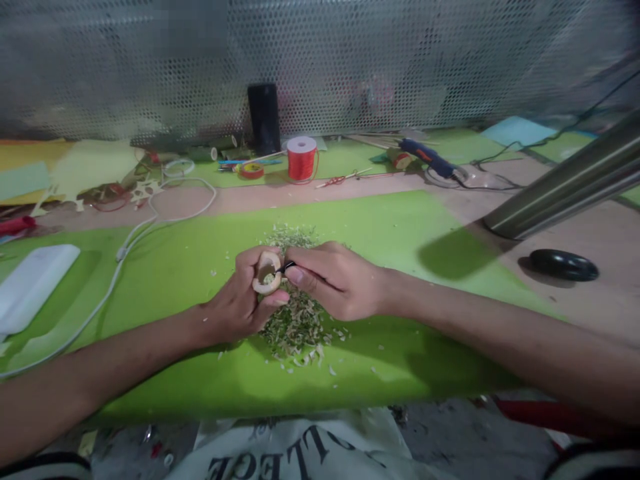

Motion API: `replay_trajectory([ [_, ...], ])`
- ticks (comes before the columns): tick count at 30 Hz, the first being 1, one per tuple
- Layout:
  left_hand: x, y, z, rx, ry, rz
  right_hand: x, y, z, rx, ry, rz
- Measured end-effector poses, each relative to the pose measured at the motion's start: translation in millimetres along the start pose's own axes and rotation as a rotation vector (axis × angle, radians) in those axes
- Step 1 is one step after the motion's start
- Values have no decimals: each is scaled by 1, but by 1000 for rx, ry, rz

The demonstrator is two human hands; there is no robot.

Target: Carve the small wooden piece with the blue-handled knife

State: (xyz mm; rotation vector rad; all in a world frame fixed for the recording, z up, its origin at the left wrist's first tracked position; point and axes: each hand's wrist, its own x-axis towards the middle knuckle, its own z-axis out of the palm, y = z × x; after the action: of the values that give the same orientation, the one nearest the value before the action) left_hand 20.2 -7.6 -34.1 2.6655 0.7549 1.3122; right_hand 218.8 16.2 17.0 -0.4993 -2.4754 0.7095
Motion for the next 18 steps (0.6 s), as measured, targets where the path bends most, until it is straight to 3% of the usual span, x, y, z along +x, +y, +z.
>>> replay_trajectory([
  [7, 4, 3, -2, -114, -24, -49, 1, -2, -3, 32, 36, 29],
  [12, 3, 2, -3, -73, 18, -52, -1, -1, -6, 165, 2, 147],
  [18, 1, 0, -3, -261, -4, -79, -4, -2, -8, 15, 33, 104],
])
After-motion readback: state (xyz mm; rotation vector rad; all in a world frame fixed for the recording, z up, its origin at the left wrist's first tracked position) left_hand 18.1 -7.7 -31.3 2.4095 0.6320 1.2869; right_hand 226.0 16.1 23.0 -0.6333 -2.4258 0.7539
